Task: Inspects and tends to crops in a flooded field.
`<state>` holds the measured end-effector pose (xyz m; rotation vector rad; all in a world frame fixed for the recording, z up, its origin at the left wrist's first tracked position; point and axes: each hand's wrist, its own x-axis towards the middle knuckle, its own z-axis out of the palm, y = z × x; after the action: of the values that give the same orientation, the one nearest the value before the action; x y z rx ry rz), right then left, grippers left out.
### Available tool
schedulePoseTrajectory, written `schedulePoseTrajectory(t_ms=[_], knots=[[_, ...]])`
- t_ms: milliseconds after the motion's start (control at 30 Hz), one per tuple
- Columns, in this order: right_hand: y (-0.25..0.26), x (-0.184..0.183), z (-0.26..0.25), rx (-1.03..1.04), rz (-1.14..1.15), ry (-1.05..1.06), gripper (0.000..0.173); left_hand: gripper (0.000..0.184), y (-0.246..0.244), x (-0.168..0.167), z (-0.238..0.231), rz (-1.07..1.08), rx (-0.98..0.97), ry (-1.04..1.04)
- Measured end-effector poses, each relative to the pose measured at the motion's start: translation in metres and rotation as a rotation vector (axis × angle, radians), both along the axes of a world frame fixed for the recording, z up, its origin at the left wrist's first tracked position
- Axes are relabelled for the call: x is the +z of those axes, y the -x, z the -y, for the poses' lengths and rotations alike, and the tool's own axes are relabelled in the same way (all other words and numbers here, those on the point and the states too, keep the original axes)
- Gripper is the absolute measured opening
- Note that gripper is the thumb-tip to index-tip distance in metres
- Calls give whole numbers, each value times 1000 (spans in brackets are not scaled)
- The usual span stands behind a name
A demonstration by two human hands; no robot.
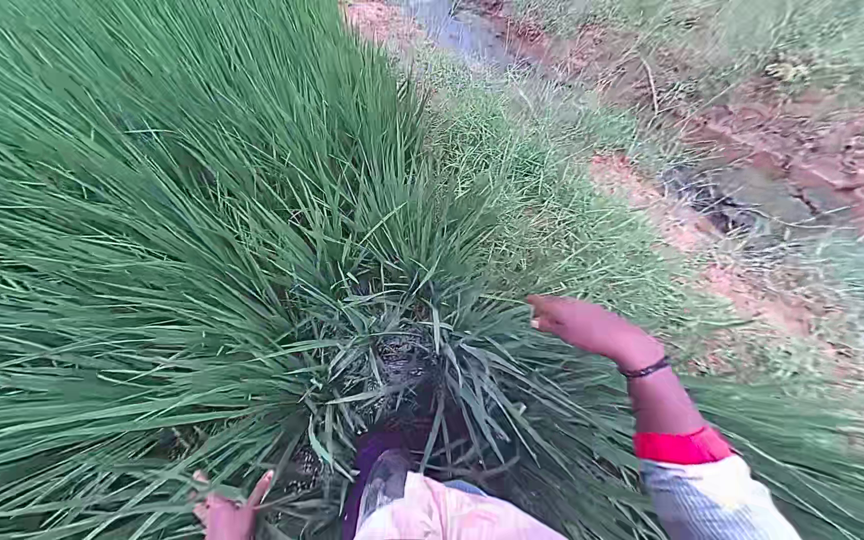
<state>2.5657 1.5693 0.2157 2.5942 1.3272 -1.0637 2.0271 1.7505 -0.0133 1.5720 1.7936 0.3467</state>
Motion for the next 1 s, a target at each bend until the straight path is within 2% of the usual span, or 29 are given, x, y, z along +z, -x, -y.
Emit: schedulePoseTrajectory(t_ms=[100, 133, 233, 300, 333, 400, 500, 600, 667, 800, 900, 967, 1000], knots=[[0, -7, -82, 99, 46, -118, 43, 120, -18, 2, -55, 100, 95, -90], [2, -7, -112, 153, 45, -146, 44, 114, -24, 2, -78, 145, 105, -112], [16, -6, -180, 284, -65, -146, 42, 73, -34, 12, -124, 200, 131, -70], [11, -15, -197, 319, -104, -164, 41, 45, -43, 25, -137, 270, 246, -9], [8, -20, -197, 287, -107, -181, 41, 37, -46, 29, -137, 326, 310, 18], [3, -31, -189, 171, -84, -239, 40, 35, -49, 32, -133, 473, 352, 74], [0, -44, -163, 7, -169, -161, 43, 29, -57, 26, -124, 546, 316, 225], [-9, -60, -141, -75, -284, -53, 44, 25, -70, 22, -118, 465, 198, 284], [-17, -65, -139, -116, -291, -19, 44, 26, -88, 31, -115, 383, 212, 339], [-36, -59, -169, -122, -231, -28, 44, 29, -113, 34, -118, 296, 192, 436], [-53, -56, -214, -57, -240, -42, 43, 30, -112, 12, -123, 300, 178, 503], [-68, -56, -246, 2, -267, -74, 43, 25, -107, -15, -119, 471, 287, 513], [-78, -57, -261, 25, -274, -93, 43, 27, -93, -47, -110, 648, 359, 535]])
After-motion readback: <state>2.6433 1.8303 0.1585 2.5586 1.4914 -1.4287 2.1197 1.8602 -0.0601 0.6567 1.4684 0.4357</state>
